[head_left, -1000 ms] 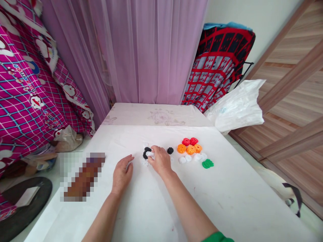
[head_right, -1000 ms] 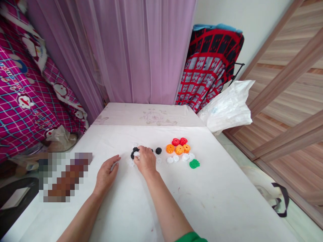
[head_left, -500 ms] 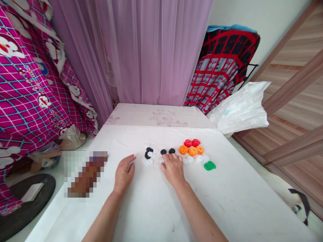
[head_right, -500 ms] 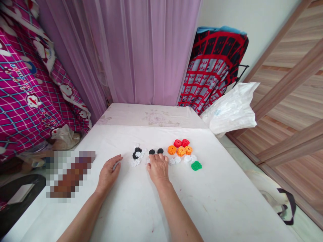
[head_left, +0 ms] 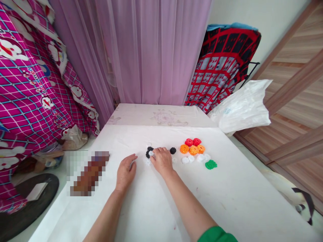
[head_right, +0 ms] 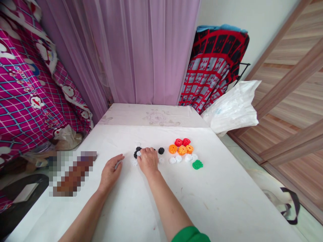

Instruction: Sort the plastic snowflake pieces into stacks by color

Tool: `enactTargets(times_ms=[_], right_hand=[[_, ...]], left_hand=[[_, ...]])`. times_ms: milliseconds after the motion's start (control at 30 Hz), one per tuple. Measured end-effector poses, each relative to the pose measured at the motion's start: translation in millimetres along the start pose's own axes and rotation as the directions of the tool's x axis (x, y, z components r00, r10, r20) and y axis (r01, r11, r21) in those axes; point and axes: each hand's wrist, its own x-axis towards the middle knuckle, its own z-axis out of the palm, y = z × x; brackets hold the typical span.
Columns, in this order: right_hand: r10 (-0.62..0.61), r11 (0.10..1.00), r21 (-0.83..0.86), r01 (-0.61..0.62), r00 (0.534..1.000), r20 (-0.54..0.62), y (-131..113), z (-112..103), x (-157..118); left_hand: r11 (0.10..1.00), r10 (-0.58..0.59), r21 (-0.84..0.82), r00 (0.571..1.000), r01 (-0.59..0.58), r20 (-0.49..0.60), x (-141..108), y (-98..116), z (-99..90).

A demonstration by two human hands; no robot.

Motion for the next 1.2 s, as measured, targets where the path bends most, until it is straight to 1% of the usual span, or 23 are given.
enactTargets(times_ms=[100, 233, 367, 467, 600, 700, 767, 900, 1033, 1133, 1200], right_hand=[[0.02, 1.0, -0.013, -0.019, 0.999, 0.025, -7, 1, 8], [0.074, 0.997, 0.0, -0.074, 0.996, 0.048, -11, 5, 15], [0.092, 0.994, 0.043, -0.095, 0.994, 0.066, -10, 1, 15], [0.116, 0.988, 0.093, -0.121, 0.992, 0.055, 3, -11, 10], [0.144, 0.984, 0.103, -0.143, 0.99, -0.004, 33, -27, -2], [0.11, 0.992, 0.061, -0.109, 0.994, -0.012, 51, -34, -12], [0.07, 0.997, 0.043, -0.07, 0.997, 0.01, 56, -34, -17], [0.007, 1.0, 0.014, -0.008, 0.998, 0.055, 54, -25, -24], [-0.014, 1.0, -0.021, 0.015, 0.999, 0.051, 52, -16, -27], [-0.04, 0.998, -0.054, 0.042, 0.998, 0.049, 52, -14, -29], [-0.082, 0.994, -0.066, 0.085, 0.995, 0.05, 53, -16, -30]], left_hand=[[1.0, -0.006, -0.004, 1.0, 0.007, 0.003, 0, 1, 0.1], [1.0, -0.008, -0.015, 1.0, 0.008, 0.007, 0, 1, 0.1], [1.0, -0.018, -0.017, 1.0, 0.018, 0.004, 0, 2, 0.8], [1.0, -0.009, -0.012, 1.0, 0.009, 0.006, 0, 2, 0.3], [1.0, 0.006, -0.006, 1.0, -0.006, 0.003, 0, 2, -1.2], [1.0, 0.011, -0.003, 1.0, -0.011, 0.007, 1, 2, -1.6], [1.0, 0.013, 0.001, 1.0, -0.013, 0.016, 1, 1, -1.6], [1.0, 0.015, 0.009, 1.0, -0.015, 0.016, 1, 1, -2.1], [1.0, 0.027, 0.015, 1.0, -0.027, 0.011, 1, 1, -2.6], [1.0, 0.022, 0.017, 1.0, -0.022, 0.005, 0, 1, -2.0], [1.0, 0.017, 0.015, 1.0, -0.017, 0.002, 0, 0, -1.5]])
